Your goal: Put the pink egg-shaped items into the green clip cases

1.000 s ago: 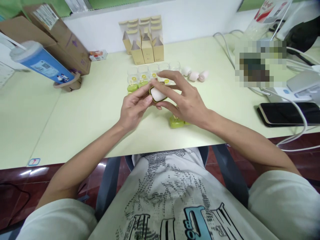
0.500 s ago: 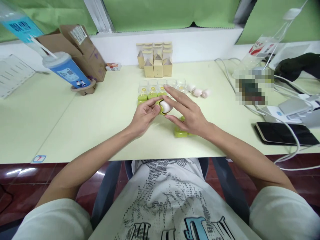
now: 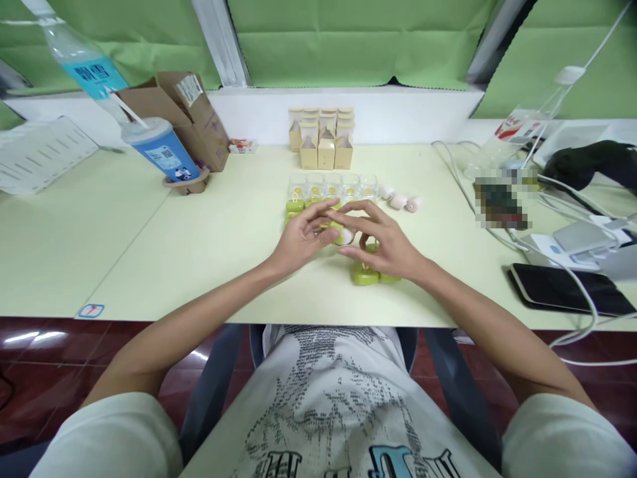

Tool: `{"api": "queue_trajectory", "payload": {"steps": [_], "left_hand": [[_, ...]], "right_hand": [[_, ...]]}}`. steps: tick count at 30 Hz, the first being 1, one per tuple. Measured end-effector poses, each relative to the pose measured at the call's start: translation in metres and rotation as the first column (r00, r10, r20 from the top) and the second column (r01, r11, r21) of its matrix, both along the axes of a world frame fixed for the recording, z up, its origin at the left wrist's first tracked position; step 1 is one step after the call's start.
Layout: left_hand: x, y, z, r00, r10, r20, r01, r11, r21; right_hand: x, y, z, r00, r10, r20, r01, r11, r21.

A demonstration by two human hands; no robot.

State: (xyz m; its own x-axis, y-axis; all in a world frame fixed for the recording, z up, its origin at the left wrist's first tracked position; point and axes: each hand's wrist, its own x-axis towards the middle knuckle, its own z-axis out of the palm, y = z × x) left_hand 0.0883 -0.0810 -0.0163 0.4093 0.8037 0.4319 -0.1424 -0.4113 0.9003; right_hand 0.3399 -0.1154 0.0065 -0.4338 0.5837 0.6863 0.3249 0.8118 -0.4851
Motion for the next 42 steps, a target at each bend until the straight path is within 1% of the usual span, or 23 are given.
{"api": "queue_trajectory", "payload": {"steps": [1, 3, 5, 7, 9, 11, 13, 14, 15, 16, 17, 19, 20, 21, 22, 23, 25, 27, 29, 31, 37, 42], "left_hand": [[0.002, 0.000, -0.002, 1.000, 0.001, 0.017, -0.001, 1.000, 0.000], [0.004, 0.000, -0.003, 0.999, -0.004, 0.053, 0.004, 1.000, 0.007], [0.004, 0.002, 0.000, 0.998, -0.007, 0.066, 0.007, 1.000, 0.012], [0.000, 0.007, 0.007, 0.997, 0.040, 0.063, -0.042, 0.999, 0.030], [-0.009, 0.016, 0.015, 0.983, 0.168, 0.067, -0.174, 0.981, 0.086], [-0.022, 0.029, 0.020, 0.933, 0.352, 0.074, -0.359, 0.924, 0.132], [-0.034, 0.043, 0.023, 0.856, 0.516, 0.022, -0.514, 0.848, 0.128], [-0.039, 0.050, 0.023, 0.822, 0.569, -0.036, -0.561, 0.818, 0.126], [-0.043, 0.055, 0.023, 0.789, 0.605, -0.103, -0.593, 0.795, 0.130], [-0.045, 0.059, 0.022, 0.760, 0.627, -0.171, -0.612, 0.779, 0.133], [-0.046, 0.062, 0.022, 0.734, 0.638, -0.232, -0.626, 0.768, 0.135], [-0.046, 0.064, 0.021, 0.694, 0.647, -0.316, -0.645, 0.754, 0.124], [-0.045, 0.065, 0.021, 0.682, 0.645, -0.344, -0.651, 0.750, 0.115], [-0.044, 0.065, 0.020, 0.673, 0.642, -0.367, -0.655, 0.748, 0.106], [-0.043, 0.065, 0.020, 0.667, 0.638, -0.386, -0.658, 0.747, 0.099], [-0.042, 0.065, 0.019, 0.662, 0.633, -0.401, -0.658, 0.747, 0.093], [-0.043, 0.066, 0.016, 0.656, 0.624, -0.425, -0.657, 0.749, 0.086], [-0.043, 0.068, 0.013, 0.654, 0.615, -0.441, -0.652, 0.754, 0.086], [-0.043, 0.069, 0.010, 0.652, 0.606, -0.455, -0.644, 0.760, 0.090], [-0.042, 0.070, 0.008, 0.651, 0.601, -0.464, -0.638, 0.764, 0.097], [-0.041, 0.072, 0.002, 0.641, 0.611, -0.464, -0.640, 0.759, 0.116], [-0.042, 0.073, -0.002, 0.640, 0.619, -0.456, -0.630, 0.762, 0.150]], "right_hand": [[0.000, 0.000, -0.001, 0.999, 0.036, 0.016, -0.035, 0.999, -0.040], [-0.001, 0.000, -0.003, 0.998, 0.066, -0.016, -0.068, 0.991, -0.114], [0.001, 0.003, -0.004, 0.994, 0.040, -0.105, -0.060, 0.980, -0.188], [0.008, 0.010, -0.005, 0.980, -0.028, -0.196, -0.021, 0.970, -0.242], [0.020, 0.019, -0.005, 0.966, -0.085, -0.246, 0.014, 0.961, -0.276], [0.033, 0.027, -0.003, 0.965, -0.114, -0.238, 0.018, 0.929, -0.368], [0.046, 0.033, 0.001, 0.968, -0.125, -0.217, -0.003, 0.860, -0.510], [0.051, 0.035, 0.003, 0.970, -0.131, -0.204, -0.009, 0.822, -0.569], [0.055, 0.036, 0.006, 0.973, -0.139, -0.185, -0.001, 0.797, -0.603], [0.058, 0.038, 0.008, 0.977, -0.150, -0.150, 0.030, 0.797, -0.604], [0.060, 0.041, 0.011, 0.982, -0.170, -0.087, 0.091, 0.817, -0.570], [0.060, 0.048, 0.015, 0.966, -0.237, 0.099, 0.257, 0.873, -0.414], [0.058, 0.053, 0.018, 0.940, -0.277, 0.199, 0.330, 0.889, -0.318], [0.056, 0.058, 0.020, 0.904, -0.312, 0.293, 0.384, 0.893, -0.236], [0.052, 0.063, 0.023, 0.865, -0.332, 0.376, 0.420, 0.889, -0.182], [0.047, 0.068, 0.026, 0.830, -0.337, 0.445, 0.442, 0.884, -0.155], [0.037, 0.076, 0.030, 0.775, -0.302, 0.555, 0.449, 0.882, -0.147], [0.027, 0.080, 0.033, 0.733, -0.254, 0.631, 0.437, 0.886, -0.151], [0.019, 0.083, 0.034, 0.700, -0.242, 0.672, 0.445, 0.884, -0.144], [0.015, 0.084, 0.033, 0.681, -0.257, 0.686, 0.464, 0.876, -0.132], [0.014, 0.087, 0.022, 0.693, -0.243, 0.679, 0.433, 0.893, -0.122], [0.015, 0.082, 0.016, 0.686, -0.274, 0.674, 0.477, 0.869, -0.133]]}}
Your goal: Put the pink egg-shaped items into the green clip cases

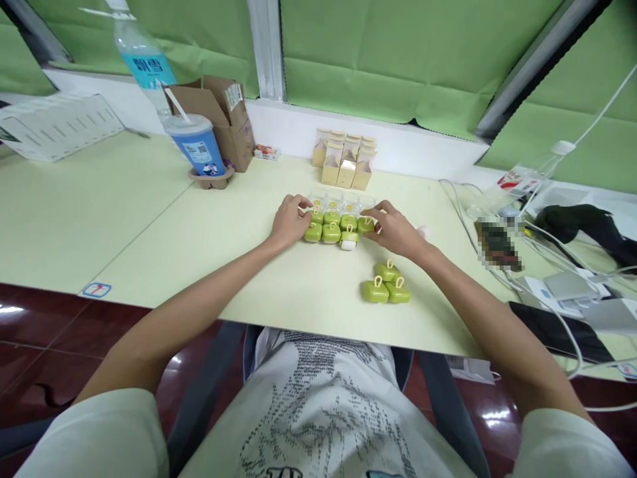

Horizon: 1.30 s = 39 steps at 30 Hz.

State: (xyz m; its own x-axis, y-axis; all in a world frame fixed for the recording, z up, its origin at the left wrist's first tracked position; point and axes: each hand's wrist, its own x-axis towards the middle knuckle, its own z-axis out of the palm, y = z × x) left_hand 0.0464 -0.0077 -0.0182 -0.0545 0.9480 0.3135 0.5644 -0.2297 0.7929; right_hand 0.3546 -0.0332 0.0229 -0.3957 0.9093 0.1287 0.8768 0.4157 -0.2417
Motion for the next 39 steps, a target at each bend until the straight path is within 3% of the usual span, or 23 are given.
{"api": "queue_trajectory", "payload": {"steps": [7, 16, 26, 31, 34, 37, 39], "left_hand": [[0.001, -0.004, 0.004, 0.999, 0.032, -0.033, -0.032, 0.999, 0.001], [0.003, -0.008, 0.006, 0.999, 0.028, -0.035, -0.029, 0.999, -0.023], [0.005, -0.011, 0.008, 0.999, 0.014, -0.047, -0.016, 0.999, -0.050], [0.001, -0.007, 0.008, 0.999, 0.031, -0.037, -0.032, 0.999, -0.024], [0.000, -0.013, 0.008, 0.998, 0.047, -0.050, -0.040, 0.992, 0.124], [0.009, -0.035, 0.004, 0.989, -0.069, -0.132, 0.117, 0.908, 0.402], [0.021, -0.058, -0.001, 0.902, -0.306, -0.303, 0.423, 0.765, 0.486]], "right_hand": [[0.005, -0.007, 0.000, 1.000, -0.025, -0.016, 0.025, 1.000, -0.006], [0.012, 0.001, -0.011, 0.989, 0.101, -0.109, -0.095, 0.994, 0.059], [0.017, 0.005, -0.018, 0.976, 0.093, -0.198, -0.079, 0.994, 0.078], [0.014, -0.002, -0.009, 0.976, 0.071, -0.204, -0.055, 0.995, 0.081], [0.029, -0.005, 0.003, 0.984, -0.019, -0.179, 0.048, 0.986, 0.161], [0.066, -0.008, 0.012, 0.974, -0.191, -0.117, 0.214, 0.951, 0.223], [0.094, -0.008, 0.010, 0.948, -0.316, -0.028, 0.315, 0.928, 0.200]]}}
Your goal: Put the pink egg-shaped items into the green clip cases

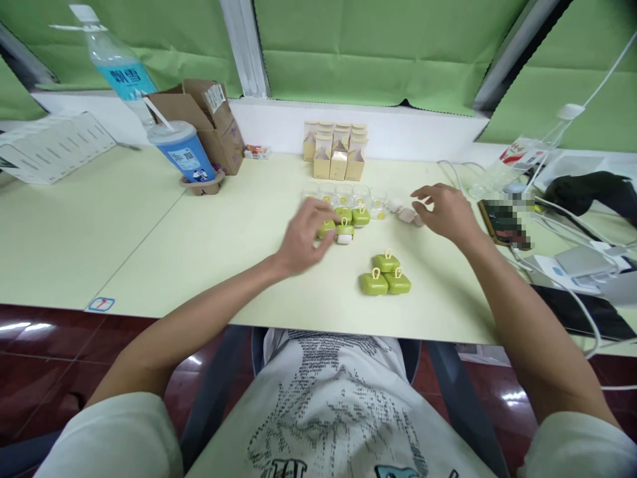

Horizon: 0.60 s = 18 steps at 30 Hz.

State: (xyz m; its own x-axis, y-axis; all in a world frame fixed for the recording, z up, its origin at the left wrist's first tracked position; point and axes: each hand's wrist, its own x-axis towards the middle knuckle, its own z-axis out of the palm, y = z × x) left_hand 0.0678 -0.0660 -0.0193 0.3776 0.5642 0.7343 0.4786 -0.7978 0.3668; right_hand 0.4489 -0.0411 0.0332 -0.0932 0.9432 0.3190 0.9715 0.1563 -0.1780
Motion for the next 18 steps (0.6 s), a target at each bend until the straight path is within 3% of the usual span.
{"api": "queue_trajectory", "payload": {"steps": [2, 3, 5, 7, 11, 15, 18], "left_hand": [[0.014, -0.023, -0.004, 0.925, -0.308, -0.221, 0.327, 0.943, 0.054], [0.021, -0.032, -0.006, 0.864, -0.391, -0.318, 0.436, 0.896, 0.082], [0.029, -0.044, -0.007, 0.736, -0.416, -0.534, 0.553, 0.825, 0.120], [0.030, -0.048, -0.007, 0.660, -0.357, -0.661, 0.592, 0.789, 0.165], [0.023, -0.042, -0.003, 0.650, -0.292, -0.702, 0.587, 0.779, 0.220], [0.016, -0.037, -0.003, 0.689, -0.338, -0.641, 0.543, 0.827, 0.148], [0.013, -0.032, -0.006, 0.733, -0.400, -0.549, 0.535, 0.839, 0.102]], "right_hand": [[0.021, 0.002, -0.007, 0.996, -0.075, 0.039, 0.078, 0.994, -0.074], [0.027, 0.003, -0.013, 0.996, -0.086, 0.039, 0.090, 0.989, -0.115], [0.032, 0.008, -0.023, 0.997, -0.083, 0.010, 0.083, 0.980, -0.181], [0.031, 0.012, -0.031, 0.996, -0.085, -0.025, 0.078, 0.973, -0.219], [0.030, 0.009, -0.027, 0.984, -0.152, -0.093, 0.131, 0.970, -0.204], [0.024, -0.009, -0.010, 0.948, -0.214, -0.234, 0.222, 0.975, 0.005], [0.008, -0.018, -0.004, 0.911, -0.108, -0.398, 0.189, 0.967, 0.170]]}}
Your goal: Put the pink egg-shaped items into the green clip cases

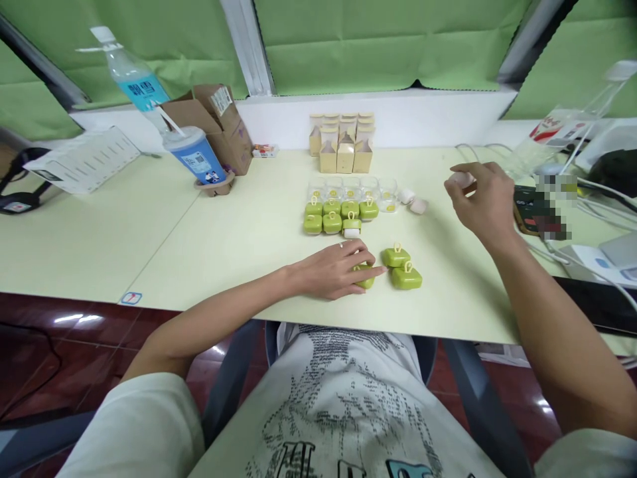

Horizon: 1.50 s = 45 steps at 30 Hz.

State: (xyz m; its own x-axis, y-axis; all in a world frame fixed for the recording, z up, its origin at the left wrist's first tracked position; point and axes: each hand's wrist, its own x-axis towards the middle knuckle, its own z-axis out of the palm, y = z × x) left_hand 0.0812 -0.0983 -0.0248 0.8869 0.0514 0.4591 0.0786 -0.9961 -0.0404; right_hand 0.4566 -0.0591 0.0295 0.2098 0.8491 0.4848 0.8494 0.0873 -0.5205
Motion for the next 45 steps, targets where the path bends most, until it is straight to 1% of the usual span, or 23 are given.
{"api": "queue_trajectory", "payload": {"steps": [2, 4, 5, 7, 8, 10, 11, 13, 14, 16, 19, 23, 27, 28, 32, 36, 39, 41, 42, 43, 45], "left_hand": [[-0.001, 0.005, -0.002, 0.996, 0.018, 0.083, -0.012, 0.998, -0.066], [-0.003, 0.010, -0.003, 0.972, 0.073, 0.222, -0.035, 0.985, -0.170], [-0.003, 0.012, -0.003, 0.947, 0.118, 0.298, -0.045, 0.970, -0.239], [-0.005, 0.017, -0.003, 0.880, 0.232, 0.414, -0.058, 0.919, -0.391], [-0.005, 0.019, -0.003, 0.846, 0.288, 0.448, -0.055, 0.883, -0.466], [-0.005, 0.023, -0.003, 0.787, 0.370, 0.493, -0.011, 0.808, -0.589], [-0.004, 0.024, -0.003, 0.766, 0.386, 0.514, 0.030, 0.778, -0.628], [-0.002, 0.024, -0.005, 0.740, 0.403, 0.539, 0.092, 0.733, -0.674], [-0.001, 0.024, -0.005, 0.737, 0.411, 0.537, 0.098, 0.721, -0.686], [0.001, 0.022, -0.005, 0.738, 0.436, 0.516, 0.068, 0.712, -0.699], [0.002, 0.017, -0.002, 0.732, 0.456, 0.506, 0.025, 0.724, -0.690], [0.002, 0.012, 0.004, 0.725, 0.467, 0.507, -0.017, 0.747, -0.664], [0.002, 0.010, 0.005, 0.731, 0.476, 0.489, -0.056, 0.756, -0.653], [0.002, 0.009, 0.004, 0.730, 0.476, 0.491, -0.056, 0.757, -0.651], [0.004, 0.009, 0.003, 0.725, 0.459, 0.514, -0.031, 0.766, -0.642], [0.004, 0.009, 0.003, 0.725, 0.432, 0.536, 0.006, 0.775, -0.632], [0.004, 0.009, 0.001, 0.722, 0.446, 0.529, -0.020, 0.777, -0.629], [0.004, 0.010, -0.002, 0.714, 0.462, 0.526, -0.049, 0.783, -0.620], [0.005, 0.011, -0.004, 0.704, 0.460, 0.541, -0.056, 0.795, -0.604], [0.006, 0.012, -0.006, 0.690, 0.456, 0.562, -0.061, 0.810, -0.583], [0.007, 0.015, -0.011, 0.651, 0.447, 0.613, -0.082, 0.844, -0.529]], "right_hand": [[-0.016, -0.004, -0.002, 0.987, 0.106, -0.117, -0.100, 0.993, 0.054], [-0.036, -0.009, -0.006, 0.930, 0.265, -0.253, -0.252, 0.964, 0.084], [-0.046, -0.013, -0.009, 0.879, 0.354, -0.320, -0.338, 0.935, 0.107], [-0.067, -0.024, -0.012, 0.709, 0.533, -0.462, -0.501, 0.841, 0.202], [-0.077, -0.030, -0.014, 0.645, 0.585, -0.491, -0.553, 0.801, 0.227], [-0.093, -0.042, -0.015, 0.574, 0.645, -0.504, -0.618, 0.745, 0.251], [-0.100, -0.047, -0.015, 0.549, 0.664, -0.508, -0.636, 0.726, 0.263], [-0.108, -0.054, -0.015, 0.500, 0.694, -0.518, -0.653, 0.695, 0.301], [-0.110, -0.055, -0.015, 0.481, 0.705, -0.521, -0.653, 0.685, 0.323], [-0.113, -0.057, -0.015, 0.477, 0.720, -0.504, -0.648, 0.676, 0.352], [-0.114, -0.057, -0.015, 0.519, 0.729, -0.446, -0.655, 0.675, 0.340], [-0.115, -0.057, -0.016, 0.508, 0.751, -0.421, -0.692, 0.648, 0.320], [-0.116, -0.057, -0.017, 0.581, 0.731, -0.357, -0.684, 0.677, 0.272], [-0.116, -0.057, -0.018, 0.589, 0.729, -0.349, -0.684, 0.679, 0.267], [-0.120, -0.058, -0.019, 0.579, 0.731, -0.361, -0.684, 0.676, 0.273], [-0.122, -0.060, -0.019, 0.609, 0.701, -0.371, -0.669, 0.705, 0.234], [-0.123, -0.063, -0.020, 0.619, 0.695, -0.367, -0.670, 0.710, 0.215], [-0.124, -0.063, -0.022, 0.605, 0.689, -0.400, -0.679, 0.708, 0.193], [-0.125, -0.063, -0.023, 0.584, 0.688, -0.431, -0.690, 0.700, 0.183], [-0.126, -0.063, -0.024, 0.553, 0.691, -0.466, -0.707, 0.685, 0.175], [-0.129, -0.061, -0.027, 0.467, 0.704, -0.535, -0.751, 0.635, 0.179]]}}
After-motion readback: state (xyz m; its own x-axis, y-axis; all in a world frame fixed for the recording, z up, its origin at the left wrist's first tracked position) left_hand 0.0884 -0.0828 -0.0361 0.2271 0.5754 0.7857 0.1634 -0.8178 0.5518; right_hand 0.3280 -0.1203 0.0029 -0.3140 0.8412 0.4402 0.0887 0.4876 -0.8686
